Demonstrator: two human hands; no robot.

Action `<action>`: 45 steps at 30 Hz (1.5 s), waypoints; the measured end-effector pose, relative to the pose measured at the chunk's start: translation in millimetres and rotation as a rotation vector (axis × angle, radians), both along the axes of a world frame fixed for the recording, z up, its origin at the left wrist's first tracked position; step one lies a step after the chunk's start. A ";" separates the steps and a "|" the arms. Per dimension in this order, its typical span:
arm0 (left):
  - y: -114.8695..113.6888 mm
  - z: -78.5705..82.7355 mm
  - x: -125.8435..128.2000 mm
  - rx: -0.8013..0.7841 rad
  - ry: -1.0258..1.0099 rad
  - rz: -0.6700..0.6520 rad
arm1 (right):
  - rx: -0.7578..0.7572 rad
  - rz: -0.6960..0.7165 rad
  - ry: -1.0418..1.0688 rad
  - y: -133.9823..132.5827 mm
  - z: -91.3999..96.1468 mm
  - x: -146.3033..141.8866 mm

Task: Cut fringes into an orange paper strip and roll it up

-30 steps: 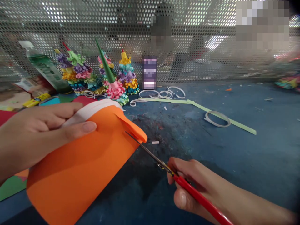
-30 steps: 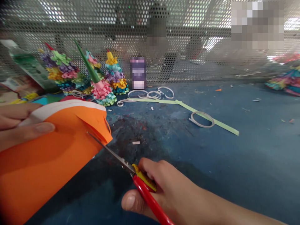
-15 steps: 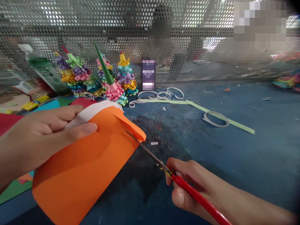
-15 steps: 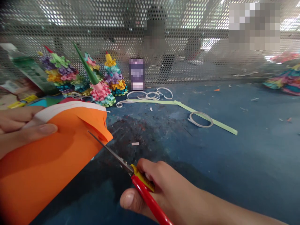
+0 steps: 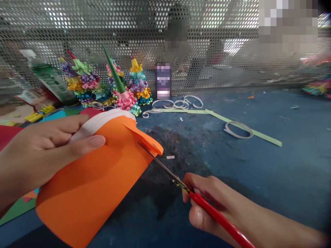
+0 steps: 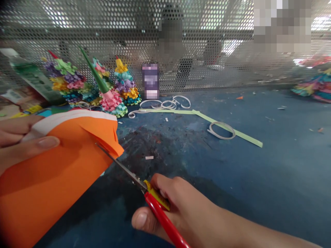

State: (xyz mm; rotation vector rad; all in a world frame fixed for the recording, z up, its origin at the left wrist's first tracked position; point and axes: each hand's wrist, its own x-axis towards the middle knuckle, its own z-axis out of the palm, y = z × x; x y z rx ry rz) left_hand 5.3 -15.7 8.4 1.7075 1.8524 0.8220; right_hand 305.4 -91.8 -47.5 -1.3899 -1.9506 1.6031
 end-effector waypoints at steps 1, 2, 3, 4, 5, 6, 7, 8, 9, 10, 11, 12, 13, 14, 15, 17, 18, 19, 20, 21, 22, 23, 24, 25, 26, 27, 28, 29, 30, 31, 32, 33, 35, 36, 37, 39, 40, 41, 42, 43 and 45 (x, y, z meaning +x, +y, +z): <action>-2.5 1.8 3.8 -0.014 -0.037 0.006 | 0.001 -0.001 0.004 0.2 0.5 0.1; -5.2 3.7 8.2 -0.022 -0.075 0.010 | 0.006 -0.002 0.008 0.3 0.8 0.3; -7.7 5.3 12.4 -0.031 -0.104 0.009 | 0.014 -0.006 0.009 0.4 0.8 0.6; -9.6 6.7 15.8 -0.039 -0.121 0.003 | 0.023 -0.010 0.007 0.4 0.5 1.1; -10.8 7.4 18.2 -0.053 -0.128 -0.009 | 0.030 -0.012 0.004 0.4 -0.2 1.6; -11.1 7.4 19.1 -0.068 -0.128 -0.019 | 0.037 -0.012 -0.001 0.4 -1.2 2.2; -10.5 6.8 18.5 -0.078 -0.126 -0.026 | 0.043 -0.012 -0.005 0.4 -2.3 3.0; -9.2 5.5 16.8 -0.081 -0.126 -0.029 | 0.047 -0.012 -0.009 0.6 -3.5 3.7; -7.5 3.7 14.2 -0.074 -0.130 -0.032 | 0.051 -0.012 -0.011 0.7 -4.5 4.3; -5.4 1.7 11.0 -0.065 -0.137 -0.042 | 0.053 -0.009 -0.013 0.9 -5.2 4.8; -3.4 -0.3 7.9 -0.058 -0.144 -0.056 | 0.054 -0.009 -0.013 1.1 -5.6 5.1; -1.5 -2.1 5.1 -0.057 -0.150 -0.071 | 0.056 -0.011 -0.012 1.2 -5.5 5.1; 0.1 -3.5 2.8 -0.063 -0.155 -0.083 | 0.058 -0.015 -0.010 1.2 -5.0 4.9; 1.3 -4.4 1.4 -0.074 -0.156 -0.095 | 0.060 -0.020 -0.007 1.1 -4.4 4.5; 2.1 -4.8 0.7 -0.095 -0.157 -0.107 | 0.063 -0.024 -0.003 0.8 -3.8 4.1; 2.6 -4.6 1.5 -0.120 -0.170 -0.126 | 0.068 -0.030 0.003 -0.2 -3.6 3.5; 2.5 -4.2 2.5 -0.125 -0.174 -0.134 | 0.068 -0.029 0.006 -0.9 -4.3 3.5; 2.3 -3.7 3.6 -0.128 -0.171 -0.139 | 0.067 -0.026 0.009 -1.6 -5.6 3.7; 2.0 -3.3 4.4 -0.131 -0.164 -0.141 | 0.065 -0.024 0.012 -2.3 -7.1 4.2; 1.8 -2.9 5.0 -0.129 -0.151 -0.138 | 0.062 -0.022 0.015 -3.0 -8.9 4.8; 1.7 -2.6 5.2 -0.124 -0.134 -0.132 | 0.058 -0.021 0.018 -3.5 -10.6 5.5; 1.6 -2.4 5.1 -0.121 -0.117 -0.126 | 0.054 -0.021 0.019 -3.9 -12.0 6.1; 1.6 -2.2 4.8 -0.112 -0.109 -0.119 | 0.051 -0.023 0.020 -4.1 -13.0 6.7; 1.7 -2.0 4.6 -0.104 -0.109 -0.110 | 0.050 -0.025 0.019 -4.2 -13.6 7.0; 1.8 -1.9 4.5 -0.103 -0.116 -0.106 | 0.050 -0.026 0.020 -4.2 -13.8 7.3; 1.9 -1.8 4.6 -0.111 -0.129 -0.111 | 0.052 -0.023 0.021 -4.1 -13.8 7.3; 2.0 -1.7 5.0 -0.125 -0.143 -0.124 | 0.054 -0.020 0.022 -3.9 -13.5 7.3; 2.1 -1.6 5.6 -0.139 -0.156 -0.140 | 0.056 -0.014 0.025 -3.8 -13.3 7.3; 2.2 -1.5 6.2 -0.147 -0.164 -0.152 | 0.058 -0.009 0.028 -3.8 -13.0 7.2; 2.1 -1.4 6.7 -0.152 -0.167 -0.160 | 0.061 -0.009 0.030 -3.8 -12.7 7.2; 2.0 -1.4 6.9 -0.152 -0.166 -0.161 | 0.061 -0.011 0.032 -3.9 -12.4 7.3; 1.8 -1.4 6.9 -0.152 -0.162 -0.157 | 0.061 -0.014 0.035 -3.9 -12.0 7.3; 1.5 -1.8 5.9 -0.154 -0.154 -0.144 | 0.054 -0.022 0.043 -3.9 -11.1 7.3; 1.5 -2.1 5.1 -0.156 -0.150 -0.145 | 0.042 -0.022 0.047 -3.7 -10.5 7.1; 1.6 -2.4 4.2 -0.158 -0.147 -0.149 | 0.023 -0.020 0.051 -3.5 -9.9 6.7; 2.5 -3.3 2.8 -0.148 -0.145 -0.160 | -0.026 -0.018 0.061 -2.9 -8.7 5.3; 3.1 -3.7 2.4 -0.139 -0.147 -0.164 | -0.060 -0.022 0.071 -2.4 -8.1 4.3; 3.8 -4.1 2.1 -0.129 -0.152 -0.168 | -0.106 -0.039 0.084 -2.0 -7.5 3.1; 4.3 -4.5 1.9 -0.122 -0.159 -0.173 | -0.168 -0.065 0.100 -1.4 -6.8 1.9; 4.7 -4.8 1.6 -0.118 -0.165 -0.178 | -0.246 -0.092 0.118 -0.7 -5.8 0.6; 5.1 -5.4 0.9 -0.118 -0.174 -0.185 | -0.392 -0.136 0.156 1.0 -2.8 -1.7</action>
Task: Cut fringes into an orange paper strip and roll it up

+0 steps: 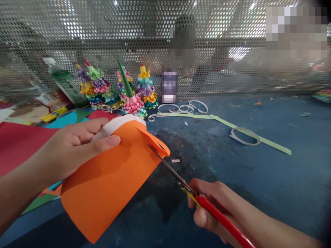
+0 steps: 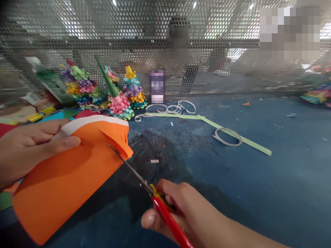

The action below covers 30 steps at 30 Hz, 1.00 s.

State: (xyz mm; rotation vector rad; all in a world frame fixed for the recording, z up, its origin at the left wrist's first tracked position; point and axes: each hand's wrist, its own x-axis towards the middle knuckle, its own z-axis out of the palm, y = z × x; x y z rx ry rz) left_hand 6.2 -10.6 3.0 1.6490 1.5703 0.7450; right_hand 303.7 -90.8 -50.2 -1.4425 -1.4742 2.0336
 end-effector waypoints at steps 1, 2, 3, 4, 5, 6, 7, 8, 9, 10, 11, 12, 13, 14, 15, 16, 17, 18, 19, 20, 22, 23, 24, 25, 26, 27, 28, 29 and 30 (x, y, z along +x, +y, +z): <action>0.0 -0.2 -0.5 -0.004 0.000 0.000 | -0.044 -0.003 0.015 0.9 1.9 -0.9; -0.1 -0.4 -1.0 -0.009 0.002 0.004 | -0.059 0.007 0.026 1.9 3.8 -1.6; -0.1 -0.5 -1.4 -0.013 0.003 0.011 | -0.054 0.023 0.031 2.8 5.5 -2.0; 0.0 -0.5 -1.8 -0.016 0.000 0.015 | -0.040 0.036 0.021 3.5 6.6 -2.1; 0.2 -0.5 -1.9 -0.025 -0.006 0.015 | -0.016 0.056 0.001 4.1 6.9 -1.8; 0.5 -0.5 -1.9 -0.036 -0.014 0.015 | 0.024 0.085 -0.025 4.3 6.6 -1.2; 0.8 -0.7 -1.7 -0.045 -0.023 0.018 | 0.085 0.112 -0.060 4.3 5.6 -0.4; 1.2 -1.0 -1.5 -0.061 -0.031 0.021 | 0.157 0.138 -0.094 4.1 4.4 0.7; 1.4 -1.5 -1.2 -0.079 -0.042 0.023 | 0.230 0.162 -0.122 3.6 3.2 1.8; 1.5 -2.3 -0.9 -0.104 -0.057 0.021 | 0.289 0.185 -0.135 3.1 2.4 2.9; 1.3 -3.4 -0.6 -0.131 -0.076 0.013 | 0.320 0.203 -0.135 2.6 2.2 3.9; 1.0 -4.6 -0.3 -0.162 -0.100 -0.001 | 0.322 0.212 -0.130 2.1 2.6 4.5; 0.4 -6.1 0.0 -0.195 -0.122 -0.019 | 0.310 0.221 -0.121 1.7 3.5 4.8; -0.3 -7.6 0.4 -0.225 -0.139 -0.039 | 0.297 0.231 -0.111 1.4 4.7 4.7; -1.1 -9.1 0.8 -0.249 -0.149 -0.054 | 0.282 0.232 -0.104 1.1 5.9 4.1; -1.8 -10.4 1.3 -0.266 -0.151 -0.065 | 0.253 0.212 -0.092 0.7 6.9 3.0; -2.5 -11.5 1.7 -0.278 -0.150 -0.070 | 0.219 0.170 -0.075 0.5 7.5 1.5; -3.1 -12.3 2.1 -0.290 -0.149 -0.074 | 0.180 0.122 -0.054 0.2 7.7 -0.2; -3.5 -12.8 2.4 -0.300 -0.149 -0.073 | 0.136 0.072 -0.032 0.2 7.5 -2.0; -3.8 -13.0 2.6 -0.308 -0.154 -0.071 | 0.088 0.030 -0.011 0.2 7.1 -3.7; -4.0 -12.7 2.6 -0.313 -0.167 -0.065 | 0.015 0.008 0.018 0.8 6.2 -6.1; -3.9 -12.4 2.4 -0.306 -0.173 -0.064 | 0.001 0.028 0.028 1.2 6.0 -6.6; -3.8 -12.1 2.1 -0.292 -0.175 -0.063 | -0.001 0.049 0.040 1.6 6.0 -6.6; -3.6 -11.9 1.8 -0.279 -0.175 -0.062 | 0.023 0.071 0.048 1.8 6.3 -6.3; -3.6 -11.7 1.6 -0.271 -0.172 -0.057 | 0.072 0.095 0.043 1.8 6.9 -5.8; -3.8 -11.6 1.6 -0.268 -0.169 -0.051 | 0.134 0.120 0.024 1.6 7.7 -5.3; -4.3 -11.5 1.8 -0.275 -0.173 -0.046 | 0.192 0.146 -0.005 1.2 8.7 -4.9; -5.2 -11.5 2.3 -0.293 -0.183 -0.047 | 0.239 0.172 -0.038 0.8 9.9 -4.8; -6.4 -11.5 3.0 -0.317 -0.202 -0.056 | 0.273 0.194 -0.067 0.4 11.1 -5.1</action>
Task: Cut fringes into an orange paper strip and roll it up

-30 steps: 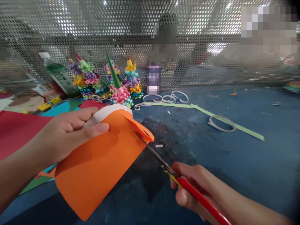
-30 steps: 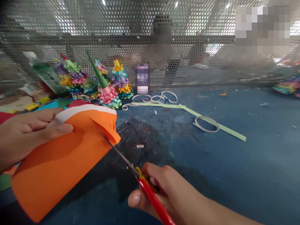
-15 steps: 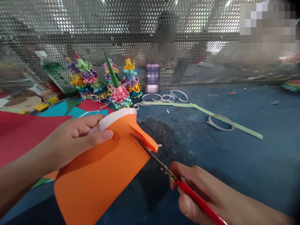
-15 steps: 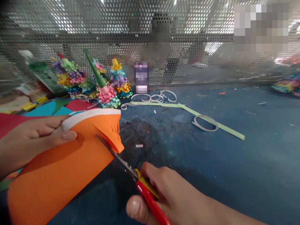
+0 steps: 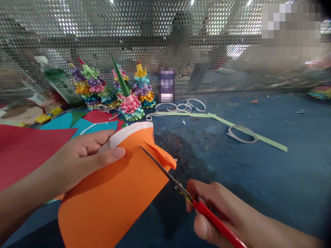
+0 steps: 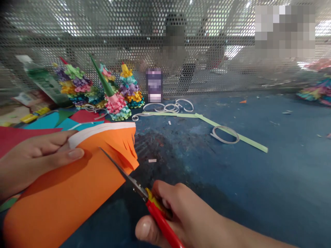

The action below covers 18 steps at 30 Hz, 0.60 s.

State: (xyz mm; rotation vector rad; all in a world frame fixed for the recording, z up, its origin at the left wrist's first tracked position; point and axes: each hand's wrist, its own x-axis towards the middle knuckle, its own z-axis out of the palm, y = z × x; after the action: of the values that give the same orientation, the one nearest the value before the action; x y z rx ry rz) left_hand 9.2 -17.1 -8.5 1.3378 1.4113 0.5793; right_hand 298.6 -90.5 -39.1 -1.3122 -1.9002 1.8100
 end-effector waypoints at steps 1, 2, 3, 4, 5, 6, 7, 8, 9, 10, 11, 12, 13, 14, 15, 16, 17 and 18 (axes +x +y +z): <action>-1.6 -0.1 1.0 -0.027 -0.023 -0.016 | 0.024 0.011 -0.022 -0.3 1.2 -0.6; -3.3 -0.4 2.1 -0.046 -0.047 -0.035 | 0.037 0.009 -0.034 -0.4 2.2 -1.6; -4.9 -0.9 3.1 -0.058 -0.062 -0.056 | 0.046 -0.005 -0.035 -0.3 3.0 -2.7; -6.4 -1.6 3.9 -0.061 -0.069 -0.071 | 0.053 -0.025 -0.032 0.1 3.6 -3.8; -7.4 -2.4 4.4 -0.059 -0.069 -0.086 | 0.053 -0.046 -0.023 0.7 3.8 -4.7; -8.0 -3.4 4.5 -0.055 -0.064 -0.102 | 0.040 -0.065 -0.007 1.3 3.7 -5.5; -8.2 -4.4 4.3 -0.052 -0.059 -0.118 | 0.013 -0.072 0.017 1.9 3.2 -6.0; -8.0 -5.2 3.8 -0.049 -0.054 -0.132 | -0.018 -0.067 0.045 2.4 2.3 -6.1; -7.7 -5.7 3.3 -0.049 -0.046 -0.141 | -0.049 -0.058 0.073 2.6 1.0 -6.1; -7.5 -5.7 2.9 -0.045 -0.038 -0.145 | -0.077 -0.050 0.097 2.6 -0.5 -5.8; -7.6 -5.2 2.9 -0.041 -0.025 -0.139 | -0.098 -0.048 0.116 2.4 -2.0 -5.5; -8.2 -4.0 3.5 -0.035 -0.010 -0.121 | -0.114 -0.051 0.129 2.2 -3.2 -5.2; -9.3 -2.1 4.8 -0.029 0.005 -0.102 | -0.130 -0.057 0.138 2.0 -4.0 -4.9; -11.0 0.3 7.1 -0.020 0.020 -0.081 | -0.147 -0.069 0.144 1.9 -4.2 -4.6; -13.1 3.2 10.3 -0.007 0.035 -0.058 | -0.158 -0.078 0.145 2.1 -3.6 -4.4; -15.5 6.2 14.3 0.009 0.049 -0.037 | -0.158 -0.082 0.138 2.6 -2.4 -4.1; -18.0 9.3 18.8 0.027 0.065 -0.013 | -0.145 -0.085 0.125 3.2 -0.6 -3.9; -20.5 12.1 23.5 0.042 0.074 0.006 | -0.124 -0.085 0.108 4.0 1.4 -3.7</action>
State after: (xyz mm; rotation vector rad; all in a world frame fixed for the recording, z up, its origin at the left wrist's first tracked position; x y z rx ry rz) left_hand 32.7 -37.6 3.6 1.4015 1.4708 0.5711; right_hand 294.9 -86.5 -37.7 -1.2842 -1.6756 1.9404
